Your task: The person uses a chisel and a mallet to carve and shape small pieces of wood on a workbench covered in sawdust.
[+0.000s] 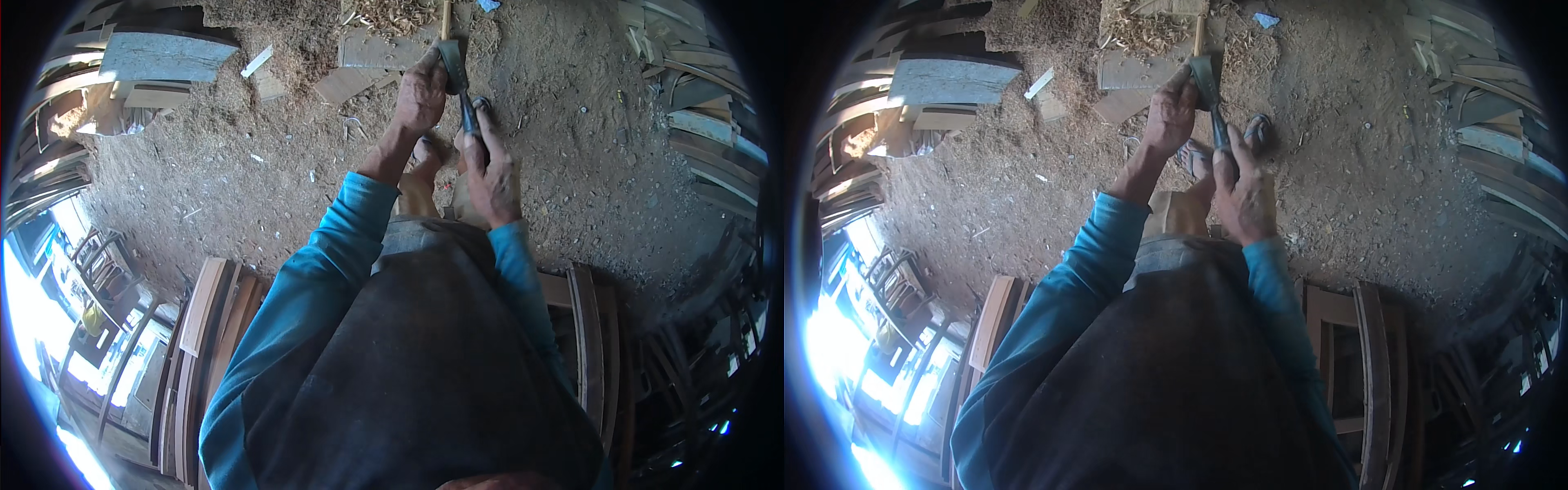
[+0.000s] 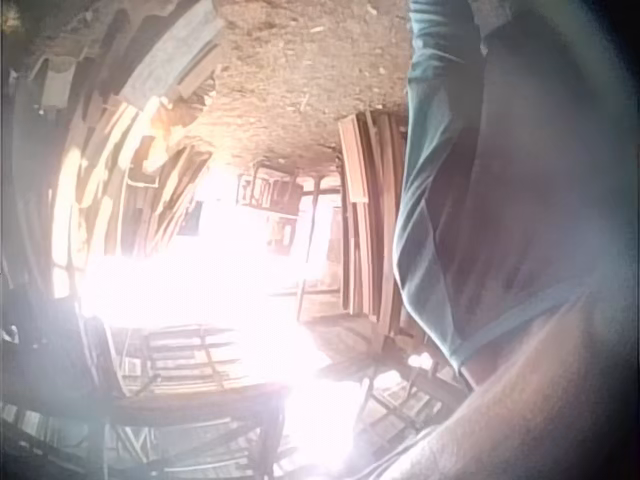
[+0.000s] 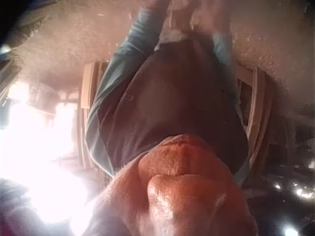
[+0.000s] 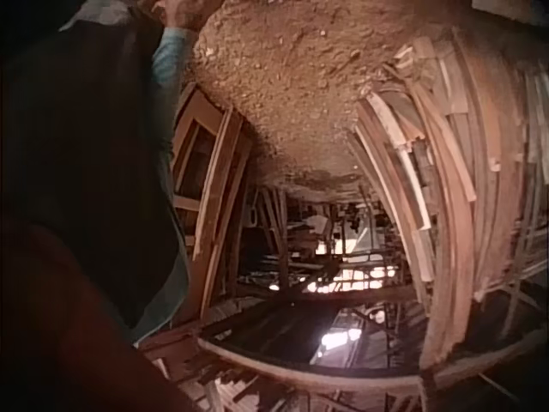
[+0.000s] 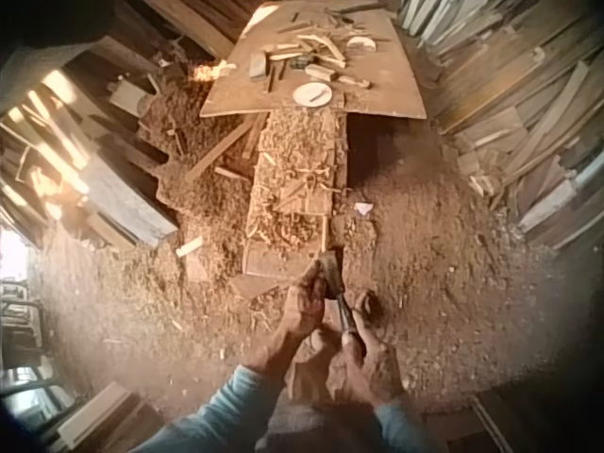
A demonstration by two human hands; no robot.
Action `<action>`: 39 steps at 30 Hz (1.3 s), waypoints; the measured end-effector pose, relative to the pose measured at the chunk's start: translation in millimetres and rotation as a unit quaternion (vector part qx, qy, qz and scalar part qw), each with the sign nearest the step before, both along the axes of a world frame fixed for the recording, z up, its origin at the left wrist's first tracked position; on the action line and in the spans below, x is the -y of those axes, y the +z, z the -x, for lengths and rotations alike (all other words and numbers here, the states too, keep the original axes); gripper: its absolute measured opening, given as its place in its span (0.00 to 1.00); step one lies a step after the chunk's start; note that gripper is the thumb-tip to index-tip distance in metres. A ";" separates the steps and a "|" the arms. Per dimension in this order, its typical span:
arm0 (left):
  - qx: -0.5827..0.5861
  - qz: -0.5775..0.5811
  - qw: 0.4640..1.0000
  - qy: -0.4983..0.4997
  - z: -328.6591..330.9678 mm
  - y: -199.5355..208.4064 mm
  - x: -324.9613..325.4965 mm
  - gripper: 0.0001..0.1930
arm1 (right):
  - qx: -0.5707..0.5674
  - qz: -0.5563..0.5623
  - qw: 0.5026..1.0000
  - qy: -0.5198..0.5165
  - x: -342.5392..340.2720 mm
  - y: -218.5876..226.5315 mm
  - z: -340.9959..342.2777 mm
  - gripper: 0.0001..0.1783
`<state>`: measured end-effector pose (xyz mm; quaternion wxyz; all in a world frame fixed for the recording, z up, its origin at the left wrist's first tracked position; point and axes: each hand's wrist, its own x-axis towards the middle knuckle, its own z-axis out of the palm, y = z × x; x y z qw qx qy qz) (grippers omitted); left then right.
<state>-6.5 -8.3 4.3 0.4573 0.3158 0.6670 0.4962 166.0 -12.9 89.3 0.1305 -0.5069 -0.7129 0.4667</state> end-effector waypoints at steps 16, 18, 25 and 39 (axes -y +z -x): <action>-0.104 0.055 0.991 0.066 -17.9 19.8 -11.5 0.16 | 0.002 0.044 0.999 0.004 -4.8 16.2 -1.8 0.28; -0.101 0.060 0.992 0.053 -17.3 19.7 -10.7 0.17 | 0.000 0.060 0.998 -0.001 -5.2 14.5 -2.4 0.28; -0.038 0.062 0.996 0.053 -14.9 16.9 -9.9 0.23 | 0.026 0.015 1.000 0.005 -25.7 3.1 11.1 0.28; -0.111 0.039 0.993 0.025 -11.6 5.5 -8.8 0.24 | 0.071 0.048 0.996 0.022 -16.5 31.2 2.4 0.26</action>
